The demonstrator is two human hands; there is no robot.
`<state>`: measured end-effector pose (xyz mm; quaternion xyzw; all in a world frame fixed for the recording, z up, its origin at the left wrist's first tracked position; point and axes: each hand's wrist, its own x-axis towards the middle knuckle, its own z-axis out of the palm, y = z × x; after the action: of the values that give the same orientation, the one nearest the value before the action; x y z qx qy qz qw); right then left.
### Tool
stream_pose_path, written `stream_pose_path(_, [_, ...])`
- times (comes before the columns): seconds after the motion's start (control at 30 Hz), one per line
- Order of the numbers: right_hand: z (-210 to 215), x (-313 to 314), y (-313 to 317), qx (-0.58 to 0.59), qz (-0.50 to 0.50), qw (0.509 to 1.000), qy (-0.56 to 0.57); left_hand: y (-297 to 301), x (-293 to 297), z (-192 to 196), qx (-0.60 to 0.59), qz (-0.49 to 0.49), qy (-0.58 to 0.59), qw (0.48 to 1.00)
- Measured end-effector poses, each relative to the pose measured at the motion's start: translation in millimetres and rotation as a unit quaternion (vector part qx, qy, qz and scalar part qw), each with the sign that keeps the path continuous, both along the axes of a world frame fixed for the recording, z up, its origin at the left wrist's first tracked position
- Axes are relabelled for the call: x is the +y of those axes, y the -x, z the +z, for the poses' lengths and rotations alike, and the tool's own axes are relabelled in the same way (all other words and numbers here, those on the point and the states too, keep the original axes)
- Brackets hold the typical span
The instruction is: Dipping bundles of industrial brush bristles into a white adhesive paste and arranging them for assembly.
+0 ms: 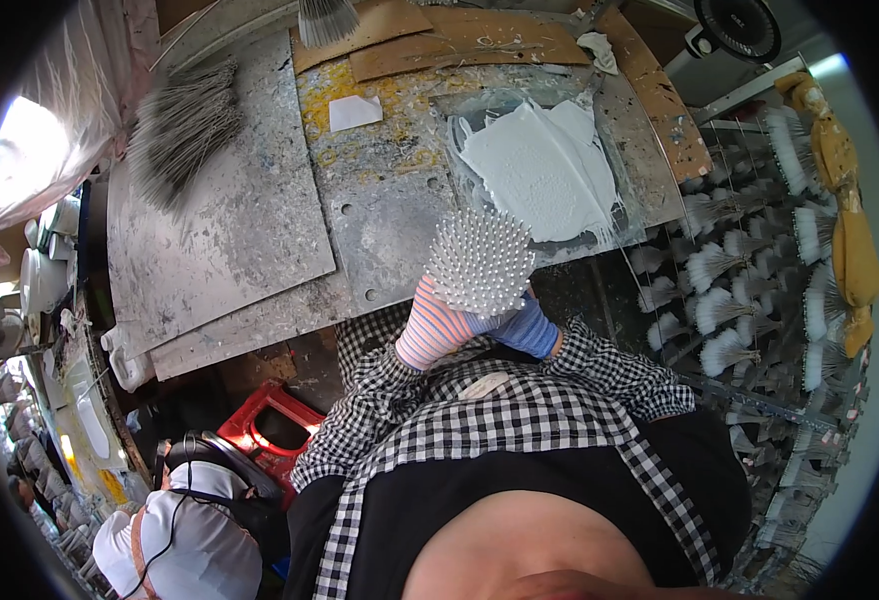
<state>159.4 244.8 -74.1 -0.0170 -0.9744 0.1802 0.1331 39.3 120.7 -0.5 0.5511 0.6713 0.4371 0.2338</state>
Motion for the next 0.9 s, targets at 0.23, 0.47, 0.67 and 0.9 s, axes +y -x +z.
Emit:
stream_pose_path(0.23, [-4, 2, -4, -0.067, -0.017, 0.994, 0.082, 2, 4, -15, -0.024, -0.006, 0.011, 1.0])
stream_pose_path(0.47, [13, 28, -5, -0.008, 0.109, 0.991, 0.071, 4, 0, 19, 0.012, -0.018, -0.117, 0.993])
stream_pose_path(0.67, [107, 75, 83, 0.243, 0.219, 0.906, 0.269, 42, -9, 67, -0.037, 0.13, -0.175, 0.975])
stream_pose_path(0.9, [145, 102, 138, 0.276, 0.393, 0.876, 0.038, 73, 13, 60, -0.71, -0.102, -0.005, 0.696])
